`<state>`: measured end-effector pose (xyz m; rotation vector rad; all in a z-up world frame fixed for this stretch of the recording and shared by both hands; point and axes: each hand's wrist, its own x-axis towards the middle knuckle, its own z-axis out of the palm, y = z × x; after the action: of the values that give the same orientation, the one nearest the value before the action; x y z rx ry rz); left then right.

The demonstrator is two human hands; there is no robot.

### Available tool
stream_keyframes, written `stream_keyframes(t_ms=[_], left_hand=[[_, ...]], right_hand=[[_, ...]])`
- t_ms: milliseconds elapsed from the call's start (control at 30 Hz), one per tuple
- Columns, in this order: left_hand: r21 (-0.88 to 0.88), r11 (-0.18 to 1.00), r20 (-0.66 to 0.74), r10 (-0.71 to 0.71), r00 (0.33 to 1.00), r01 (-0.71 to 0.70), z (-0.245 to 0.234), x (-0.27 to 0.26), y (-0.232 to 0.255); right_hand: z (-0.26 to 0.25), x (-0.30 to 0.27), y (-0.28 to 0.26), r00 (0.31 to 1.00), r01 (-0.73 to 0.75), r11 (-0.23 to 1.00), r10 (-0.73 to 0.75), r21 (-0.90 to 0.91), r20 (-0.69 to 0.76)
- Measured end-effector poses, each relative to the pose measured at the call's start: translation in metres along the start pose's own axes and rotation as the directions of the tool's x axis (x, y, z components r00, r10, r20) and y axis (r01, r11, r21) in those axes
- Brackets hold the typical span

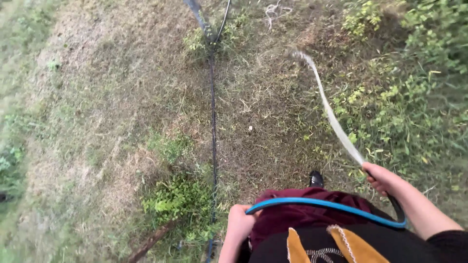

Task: The person waters plants in a grassy garden using a hose, spraying a stream of water at the base of small trees and shrubs. They walk between plants, directing the water at each one in turn.

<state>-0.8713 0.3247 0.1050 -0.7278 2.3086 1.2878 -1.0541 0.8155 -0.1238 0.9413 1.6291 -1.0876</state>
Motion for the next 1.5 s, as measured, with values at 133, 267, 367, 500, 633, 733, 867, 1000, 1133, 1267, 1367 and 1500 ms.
stream_keyframes(t_ms=[133,267,367,500,633,733,867,1000,1133,1267,1367,1500], left_hand=[[-0.189,0.98,0.059,-0.058,0.997,0.068,0.03,0.023,0.034],[-0.108,0.989,0.006,-0.098,0.995,0.099,0.058,0.039,0.048],[-0.041,0.986,-0.06,-0.164,0.985,0.162,0.084,0.05,0.032],[-0.12,0.979,-0.028,-0.17,0.985,0.166,0.1,0.063,0.034],[-0.129,0.966,-0.002,-0.226,0.974,0.224,0.097,0.072,0.058],[-0.062,0.963,-0.018,-0.263,0.965,0.261,0.096,0.083,0.071],[-0.045,0.969,0.023,-0.241,0.97,0.242,0.098,0.124,0.065],[-0.083,0.982,0.048,-0.168,0.985,0.171,0.096,0.167,0.091],[-0.126,0.985,0.071,-0.108,0.992,0.116,0.081,0.23,0.115],[-0.019,0.992,0.073,-0.127,0.989,0.129,0.06,0.304,0.151],[0.043,0.998,0.091,-0.056,0.994,0.052,0.03,0.335,0.208],[0.113,0.988,0.053,-0.113,0.992,0.107,-0.014,0.384,0.292]], right_hand=[[-0.025,0.027,-0.043,0.996,-0.009,0.991,0.02,-0.133,0.084],[-0.063,0.034,-0.094,0.996,0.093,0.989,-0.093,-0.112,0.013],[-0.087,0.036,-0.115,0.996,0.077,0.992,-0.081,-0.097,-0.036],[-0.094,0.032,-0.139,0.997,0.075,0.985,-0.079,-0.157,-0.019],[-0.094,0.027,-0.166,0.994,0.094,0.993,-0.097,-0.065,-0.046],[-0.106,0.039,-0.185,0.982,0.066,0.996,-0.074,-0.054,-0.173],[-0.11,0.057,-0.209,0.992,-0.002,0.999,-0.003,-0.043,-0.127],[-0.113,0.055,-0.247,0.992,0.028,0.998,-0.033,-0.05,-0.124],[-0.147,0.102,-0.285,0.984,0.073,0.997,-0.07,0.013,-0.164],[-0.164,0.134,-0.322,0.976,-0.049,0.998,0.039,-0.042,-0.213],[-0.155,0.148,-0.358,0.989,-0.05,0.997,0.042,-0.056,-0.14],[-0.15,0.118,-0.436,0.993,-0.056,0.998,0.059,0.031,-0.101]])
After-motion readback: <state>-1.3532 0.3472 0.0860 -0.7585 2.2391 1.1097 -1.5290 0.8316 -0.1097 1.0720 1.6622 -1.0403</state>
